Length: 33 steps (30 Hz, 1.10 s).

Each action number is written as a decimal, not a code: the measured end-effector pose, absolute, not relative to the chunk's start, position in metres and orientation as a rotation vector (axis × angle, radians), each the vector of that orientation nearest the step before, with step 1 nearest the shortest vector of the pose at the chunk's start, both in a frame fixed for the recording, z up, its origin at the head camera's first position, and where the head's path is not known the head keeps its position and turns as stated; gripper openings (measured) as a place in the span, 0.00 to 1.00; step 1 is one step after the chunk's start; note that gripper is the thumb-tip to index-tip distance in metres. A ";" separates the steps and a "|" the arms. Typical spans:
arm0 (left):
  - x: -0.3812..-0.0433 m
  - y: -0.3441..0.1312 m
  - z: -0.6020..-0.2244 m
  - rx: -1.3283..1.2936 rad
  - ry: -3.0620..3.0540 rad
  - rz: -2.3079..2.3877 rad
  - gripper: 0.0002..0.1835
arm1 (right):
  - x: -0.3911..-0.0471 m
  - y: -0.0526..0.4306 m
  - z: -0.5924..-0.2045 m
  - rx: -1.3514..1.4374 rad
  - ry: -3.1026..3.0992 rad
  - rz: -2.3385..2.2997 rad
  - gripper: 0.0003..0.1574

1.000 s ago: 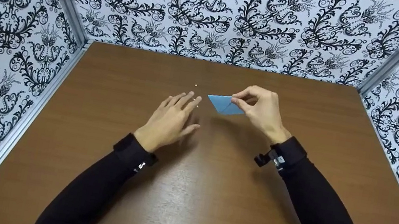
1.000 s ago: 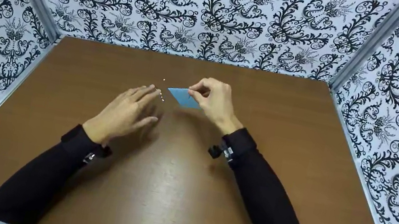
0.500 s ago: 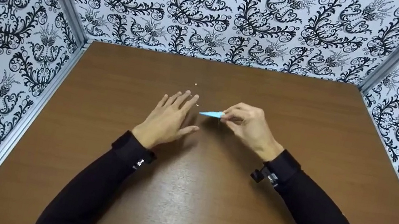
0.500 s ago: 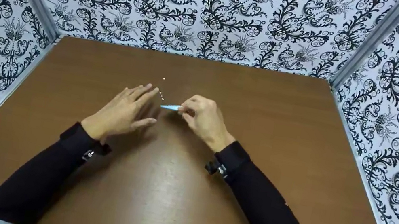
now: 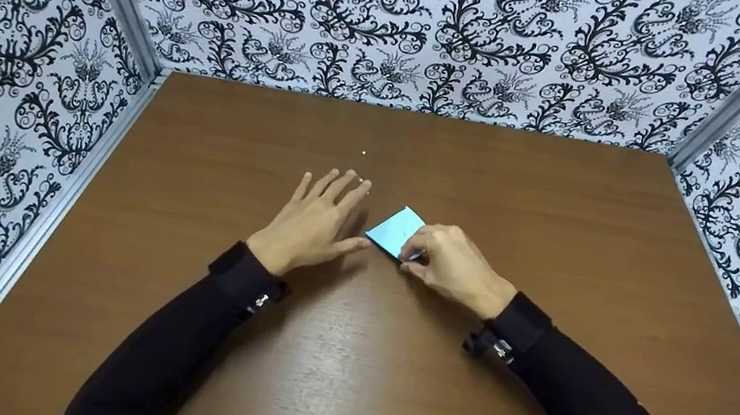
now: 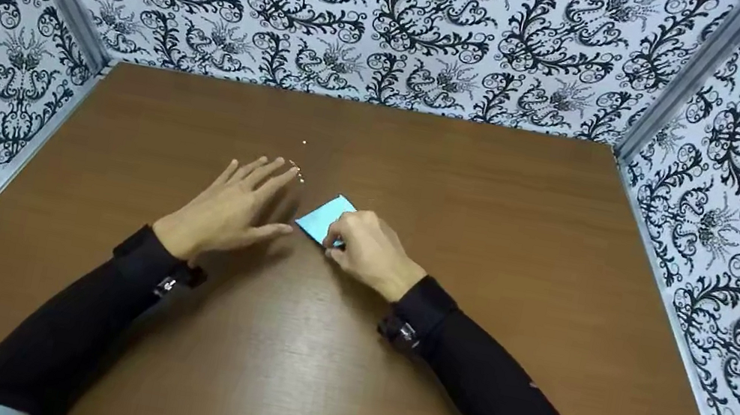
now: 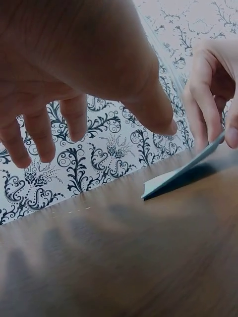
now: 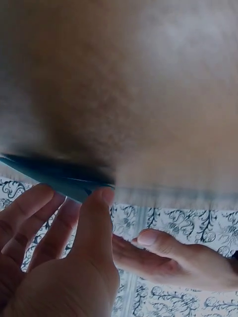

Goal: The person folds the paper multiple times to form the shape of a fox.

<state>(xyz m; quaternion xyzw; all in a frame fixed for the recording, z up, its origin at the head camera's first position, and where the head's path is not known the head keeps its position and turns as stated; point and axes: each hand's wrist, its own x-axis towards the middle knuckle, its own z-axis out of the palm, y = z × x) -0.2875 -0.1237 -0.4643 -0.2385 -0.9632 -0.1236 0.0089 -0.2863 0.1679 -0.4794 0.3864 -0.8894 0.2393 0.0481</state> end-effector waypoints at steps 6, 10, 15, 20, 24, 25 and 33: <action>-0.287 -0.121 -0.465 -0.764 -3.018 -0.361 0.55 | -0.282 0.169 -0.484 1.191 -2.763 0.677 0.06; -0.287 -0.120 -0.466 -0.777 -3.009 -0.359 0.55 | -0.283 0.169 -0.483 1.199 -2.771 0.688 0.05; -0.288 -0.119 -0.466 -0.783 -3.009 -0.369 0.53 | -0.285 0.172 -0.480 1.212 -2.738 0.706 0.05; -0.288 -0.118 -0.468 -0.797 -3.007 -0.365 0.52 | -0.288 0.176 -0.475 1.182 -2.697 0.741 0.03; -0.287 -0.118 -0.469 -0.811 -3.000 -0.351 0.51 | -0.290 0.180 -0.469 1.127 -2.671 0.795 0.04; -0.286 -0.118 -0.469 -0.813 -2.997 -0.351 0.50 | -0.291 0.181 -0.468 1.106 -2.672 0.812 0.05; -0.285 -0.117 -0.470 -0.841 -2.962 -0.332 0.49 | -0.297 0.188 -0.466 0.909 -2.747 0.888 0.05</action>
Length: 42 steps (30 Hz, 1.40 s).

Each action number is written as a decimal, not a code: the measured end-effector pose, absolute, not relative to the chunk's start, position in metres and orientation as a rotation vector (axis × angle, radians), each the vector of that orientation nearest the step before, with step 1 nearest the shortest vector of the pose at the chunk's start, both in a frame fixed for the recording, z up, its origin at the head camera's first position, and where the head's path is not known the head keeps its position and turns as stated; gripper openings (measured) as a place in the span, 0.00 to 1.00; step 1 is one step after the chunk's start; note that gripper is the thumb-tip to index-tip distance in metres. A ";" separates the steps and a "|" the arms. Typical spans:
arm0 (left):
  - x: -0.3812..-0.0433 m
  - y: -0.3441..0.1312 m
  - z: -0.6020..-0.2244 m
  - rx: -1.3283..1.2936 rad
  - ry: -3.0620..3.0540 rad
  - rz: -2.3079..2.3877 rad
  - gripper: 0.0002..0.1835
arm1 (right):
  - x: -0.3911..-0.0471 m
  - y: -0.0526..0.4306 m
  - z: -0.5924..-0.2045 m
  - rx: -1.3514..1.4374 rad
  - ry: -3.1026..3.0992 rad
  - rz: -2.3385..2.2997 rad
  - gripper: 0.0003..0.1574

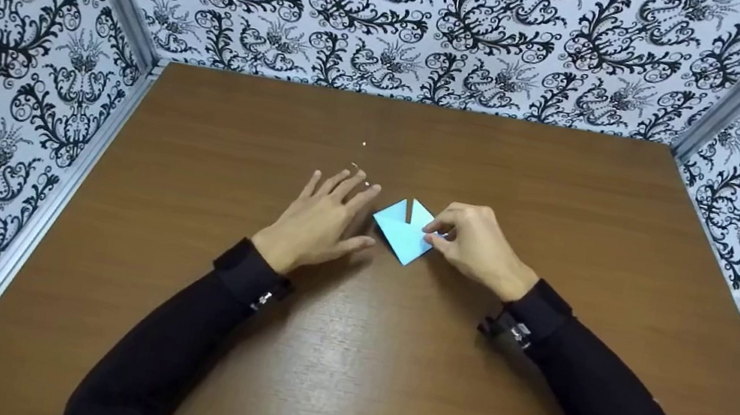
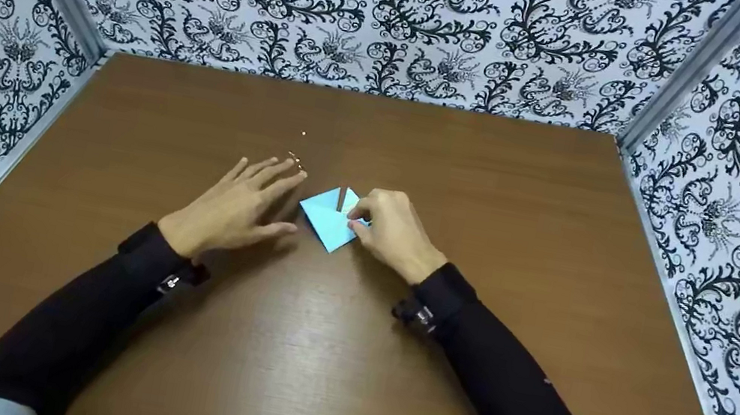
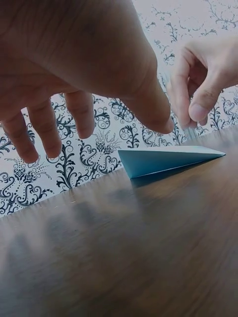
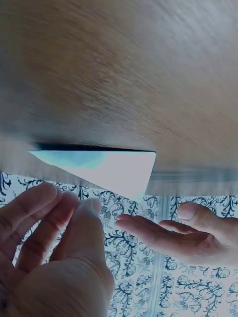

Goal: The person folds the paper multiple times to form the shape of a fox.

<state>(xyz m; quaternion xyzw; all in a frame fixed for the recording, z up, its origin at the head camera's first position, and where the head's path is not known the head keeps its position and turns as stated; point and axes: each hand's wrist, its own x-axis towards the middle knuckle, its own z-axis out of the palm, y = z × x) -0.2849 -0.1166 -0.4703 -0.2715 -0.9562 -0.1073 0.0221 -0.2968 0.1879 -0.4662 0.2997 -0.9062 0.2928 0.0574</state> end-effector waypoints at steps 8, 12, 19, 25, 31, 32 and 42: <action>-0.285 -0.114 -0.471 -0.861 -2.915 -0.327 0.48 | -0.301 0.188 -0.473 0.901 -2.846 0.831 0.03; -0.284 -0.113 -0.471 -0.876 -2.913 -0.335 0.47 | -0.301 0.188 -0.479 0.929 -2.863 0.797 0.02; -0.282 -0.111 -0.472 -0.896 -2.911 -0.357 0.45 | -0.302 0.189 -0.483 0.950 -2.855 0.804 0.04; -0.280 -0.110 -0.471 -0.905 -2.907 -0.391 0.42 | -0.305 0.189 -0.481 0.948 -2.857 0.828 0.04; -0.279 -0.102 -0.473 -0.926 -2.891 -0.437 0.39 | -0.308 0.190 -0.484 0.950 -2.849 0.844 0.02; -0.279 -0.100 -0.474 -0.930 -2.888 -0.442 0.39 | -0.308 0.190 -0.484 0.948 -2.848 0.847 0.02; -0.284 -0.066 -0.478 -0.956 -2.875 -0.479 0.25 | -0.311 0.185 -0.484 0.896 -2.877 0.837 0.04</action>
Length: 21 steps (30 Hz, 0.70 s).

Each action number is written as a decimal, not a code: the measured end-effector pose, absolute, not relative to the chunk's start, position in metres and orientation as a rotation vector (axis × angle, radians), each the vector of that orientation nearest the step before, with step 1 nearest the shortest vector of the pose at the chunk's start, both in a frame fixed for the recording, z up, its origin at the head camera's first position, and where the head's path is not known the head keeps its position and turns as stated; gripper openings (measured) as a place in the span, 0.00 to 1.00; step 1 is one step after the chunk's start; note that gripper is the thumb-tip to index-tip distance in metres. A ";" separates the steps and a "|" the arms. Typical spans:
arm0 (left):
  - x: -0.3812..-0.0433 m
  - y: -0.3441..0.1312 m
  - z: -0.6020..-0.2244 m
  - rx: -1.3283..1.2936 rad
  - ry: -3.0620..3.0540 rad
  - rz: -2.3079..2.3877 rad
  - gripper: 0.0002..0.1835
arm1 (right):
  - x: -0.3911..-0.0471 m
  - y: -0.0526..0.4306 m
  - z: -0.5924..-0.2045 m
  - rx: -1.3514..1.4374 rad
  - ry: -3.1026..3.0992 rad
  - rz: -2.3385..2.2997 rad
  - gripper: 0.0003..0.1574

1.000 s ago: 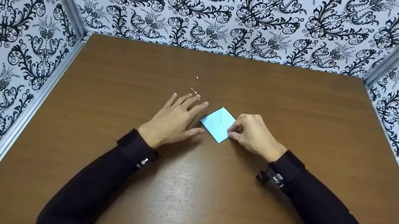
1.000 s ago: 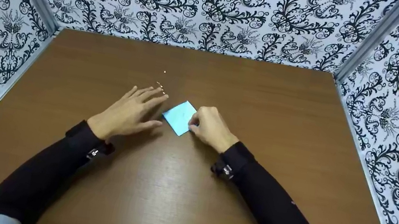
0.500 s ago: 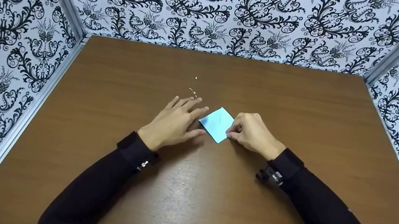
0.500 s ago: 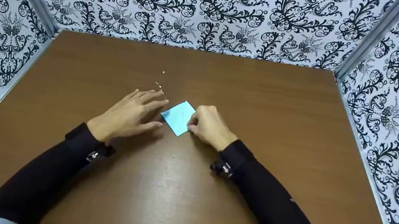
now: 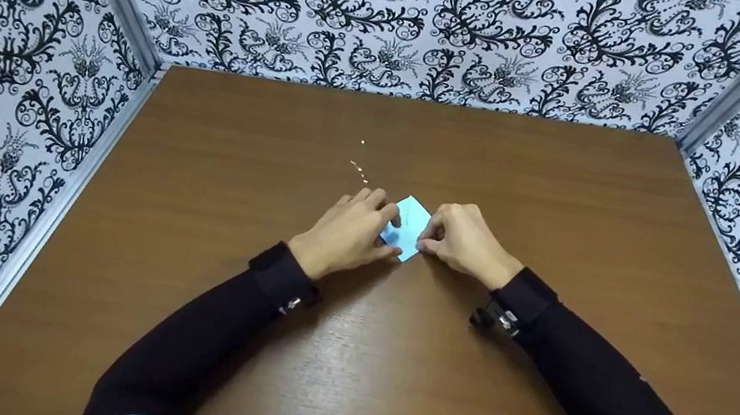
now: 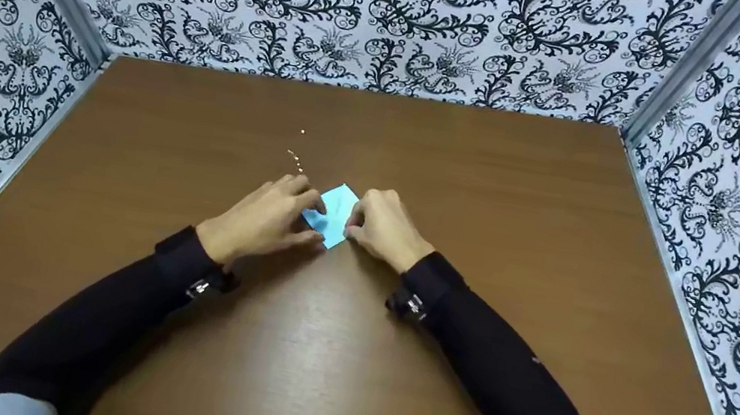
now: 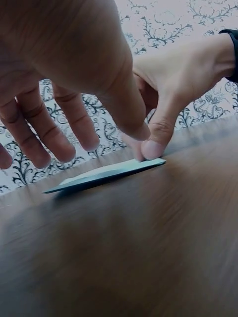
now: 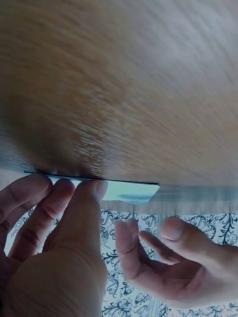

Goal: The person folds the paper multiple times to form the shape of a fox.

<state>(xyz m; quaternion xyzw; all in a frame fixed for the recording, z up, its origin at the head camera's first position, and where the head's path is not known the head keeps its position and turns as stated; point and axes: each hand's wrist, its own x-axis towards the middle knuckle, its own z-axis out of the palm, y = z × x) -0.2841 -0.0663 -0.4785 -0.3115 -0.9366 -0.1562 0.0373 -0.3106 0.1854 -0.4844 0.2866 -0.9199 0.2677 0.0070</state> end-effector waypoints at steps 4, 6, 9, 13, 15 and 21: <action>-0.289 -0.055 -0.478 -0.965 -2.880 -0.498 0.19 | -0.310 0.185 -0.483 0.896 -2.877 0.846 0.04; -0.292 -0.051 -0.478 -0.975 -2.876 -0.513 0.17 | -0.310 0.185 -0.483 0.893 -2.885 0.850 0.04; -0.295 -0.047 -0.478 -0.982 -2.884 -0.566 0.16 | -0.311 0.185 -0.482 0.886 -2.895 0.850 0.04; -0.299 -0.045 -0.480 -0.971 -2.930 -0.673 0.16 | -0.310 0.184 -0.480 0.880 -2.903 0.839 0.04; -0.300 -0.045 -0.480 -0.959 -2.957 -0.725 0.15 | -0.311 0.184 -0.480 0.879 -2.908 0.836 0.03; -0.304 -0.045 -0.479 -0.937 -3.020 -0.780 0.14 | -0.311 0.184 -0.480 0.853 -2.943 0.835 0.03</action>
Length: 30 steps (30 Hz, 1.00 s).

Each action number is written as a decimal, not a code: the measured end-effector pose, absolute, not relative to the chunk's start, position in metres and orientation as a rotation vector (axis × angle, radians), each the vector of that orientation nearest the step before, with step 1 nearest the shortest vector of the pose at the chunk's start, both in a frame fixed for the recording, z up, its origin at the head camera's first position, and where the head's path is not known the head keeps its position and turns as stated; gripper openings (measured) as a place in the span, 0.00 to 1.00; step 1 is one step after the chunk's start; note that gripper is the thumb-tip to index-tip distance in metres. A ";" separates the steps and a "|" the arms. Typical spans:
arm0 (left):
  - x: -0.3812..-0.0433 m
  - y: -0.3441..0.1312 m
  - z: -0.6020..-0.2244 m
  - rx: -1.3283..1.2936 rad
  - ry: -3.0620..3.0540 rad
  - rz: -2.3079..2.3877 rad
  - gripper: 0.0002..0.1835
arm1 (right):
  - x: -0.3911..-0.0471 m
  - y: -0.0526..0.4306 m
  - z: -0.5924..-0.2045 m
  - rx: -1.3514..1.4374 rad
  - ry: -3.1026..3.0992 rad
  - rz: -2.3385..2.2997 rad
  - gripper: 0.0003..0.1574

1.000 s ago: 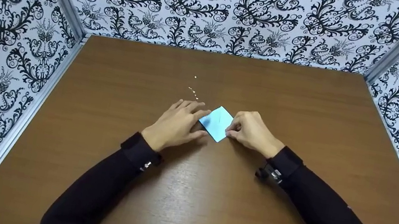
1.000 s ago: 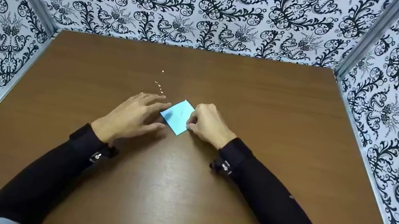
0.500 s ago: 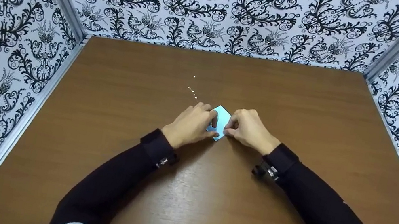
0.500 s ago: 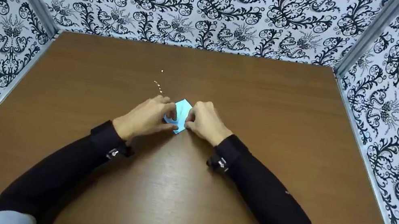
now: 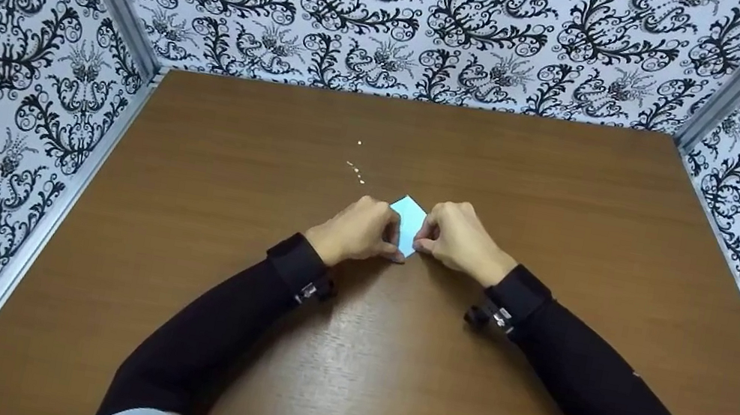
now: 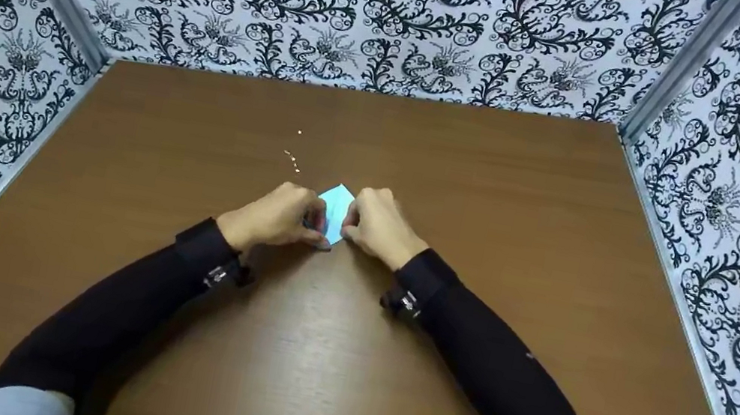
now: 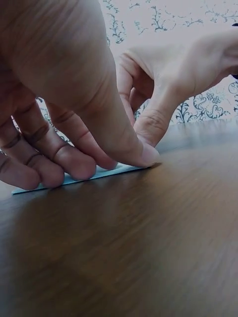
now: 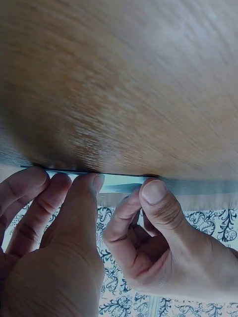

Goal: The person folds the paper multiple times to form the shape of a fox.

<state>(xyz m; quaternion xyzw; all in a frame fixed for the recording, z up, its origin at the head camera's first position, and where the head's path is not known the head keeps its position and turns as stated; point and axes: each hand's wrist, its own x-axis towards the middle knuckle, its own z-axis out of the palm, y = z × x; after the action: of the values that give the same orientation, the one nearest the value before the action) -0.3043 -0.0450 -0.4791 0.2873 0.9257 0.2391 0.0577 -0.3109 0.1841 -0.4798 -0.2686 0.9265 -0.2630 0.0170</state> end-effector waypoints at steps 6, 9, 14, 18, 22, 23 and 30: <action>-0.309 -0.045 -0.480 0.840 2.781 0.708 0.15 | -0.310 0.183 -0.479 -0.817 2.874 -0.800 0.03; -0.313 -0.045 -0.480 0.804 2.760 0.702 0.15 | -0.311 0.183 -0.479 -0.815 2.876 -0.797 0.04; -0.320 -0.050 -0.479 0.789 2.752 0.701 0.12 | -0.311 0.183 -0.479 -0.838 2.889 -0.797 0.04; -0.327 -0.059 -0.479 0.758 2.752 0.727 0.10 | -0.310 0.183 -0.479 -0.865 2.887 -0.822 0.04; -0.333 -0.069 -0.478 0.706 2.755 0.741 0.09 | -0.309 0.183 -0.479 -0.872 2.884 -0.839 0.04; -0.335 -0.071 -0.478 0.692 2.759 0.748 0.09 | -0.309 0.183 -0.479 -0.870 2.881 -0.843 0.03; -0.344 -0.089 -0.479 0.578 2.794 0.784 0.08 | -0.309 0.183 -0.479 -0.846 2.883 -0.834 0.04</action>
<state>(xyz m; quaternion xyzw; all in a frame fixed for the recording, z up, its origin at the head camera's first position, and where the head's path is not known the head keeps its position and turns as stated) -0.3437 -0.0893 -0.4789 0.1946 0.9404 0.2637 0.0912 -0.3090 0.1829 -0.4790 -0.2712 0.9246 -0.2674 0.0117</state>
